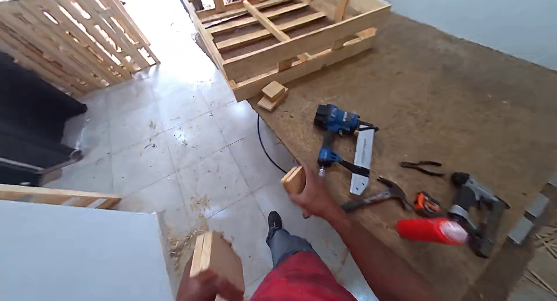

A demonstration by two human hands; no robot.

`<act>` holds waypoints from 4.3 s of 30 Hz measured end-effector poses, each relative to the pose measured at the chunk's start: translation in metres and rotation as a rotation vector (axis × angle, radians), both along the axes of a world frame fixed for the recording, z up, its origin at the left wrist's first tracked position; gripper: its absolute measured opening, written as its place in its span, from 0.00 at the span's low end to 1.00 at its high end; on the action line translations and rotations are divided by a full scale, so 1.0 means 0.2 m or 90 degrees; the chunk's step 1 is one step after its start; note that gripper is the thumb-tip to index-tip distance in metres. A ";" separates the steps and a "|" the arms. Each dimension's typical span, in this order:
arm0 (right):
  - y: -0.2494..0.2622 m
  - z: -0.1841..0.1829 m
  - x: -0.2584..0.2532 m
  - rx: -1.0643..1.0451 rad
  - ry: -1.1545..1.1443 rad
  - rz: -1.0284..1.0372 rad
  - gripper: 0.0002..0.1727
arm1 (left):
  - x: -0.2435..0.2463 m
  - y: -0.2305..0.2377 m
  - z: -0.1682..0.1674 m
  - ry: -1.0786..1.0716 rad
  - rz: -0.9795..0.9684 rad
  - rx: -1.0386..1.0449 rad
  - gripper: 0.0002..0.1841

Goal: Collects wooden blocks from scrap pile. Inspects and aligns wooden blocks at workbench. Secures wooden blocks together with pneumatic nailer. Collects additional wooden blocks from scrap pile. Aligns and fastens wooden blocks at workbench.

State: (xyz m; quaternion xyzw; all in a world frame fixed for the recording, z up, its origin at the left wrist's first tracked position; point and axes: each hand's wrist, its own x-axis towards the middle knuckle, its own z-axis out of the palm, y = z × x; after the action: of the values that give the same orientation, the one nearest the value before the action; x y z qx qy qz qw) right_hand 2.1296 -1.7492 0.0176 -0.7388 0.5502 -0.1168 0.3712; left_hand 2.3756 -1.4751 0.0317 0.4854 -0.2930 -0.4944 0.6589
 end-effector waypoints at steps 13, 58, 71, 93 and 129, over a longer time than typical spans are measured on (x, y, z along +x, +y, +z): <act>-1.05 -0.13 0.65 -0.027 0.248 -0.079 0.60 | 0.79 -1.81 0.19 0.256 -0.330 -0.029 0.39; -1.12 0.40 0.67 0.160 -0.588 -0.290 0.15 | 0.83 -2.85 0.37 -0.994 -0.423 -0.447 0.40; -1.28 0.27 0.58 0.456 -0.702 -0.362 0.21 | 0.74 -2.91 0.43 -1.056 -0.701 -0.045 0.47; -1.08 0.40 0.53 0.133 -0.583 -0.157 0.14 | 0.80 -2.81 0.57 -0.664 -0.626 -0.148 0.28; -1.16 0.42 0.39 -0.206 -0.093 0.158 0.41 | 0.75 -2.72 0.37 -0.345 -0.660 0.142 0.14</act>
State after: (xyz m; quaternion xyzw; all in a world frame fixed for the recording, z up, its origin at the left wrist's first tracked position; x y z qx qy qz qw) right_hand 2.2079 -1.9810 0.1012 -0.8405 0.4008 -0.2104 0.2978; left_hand 2.5258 -2.0198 0.1061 0.4541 -0.5961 -0.6378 0.1781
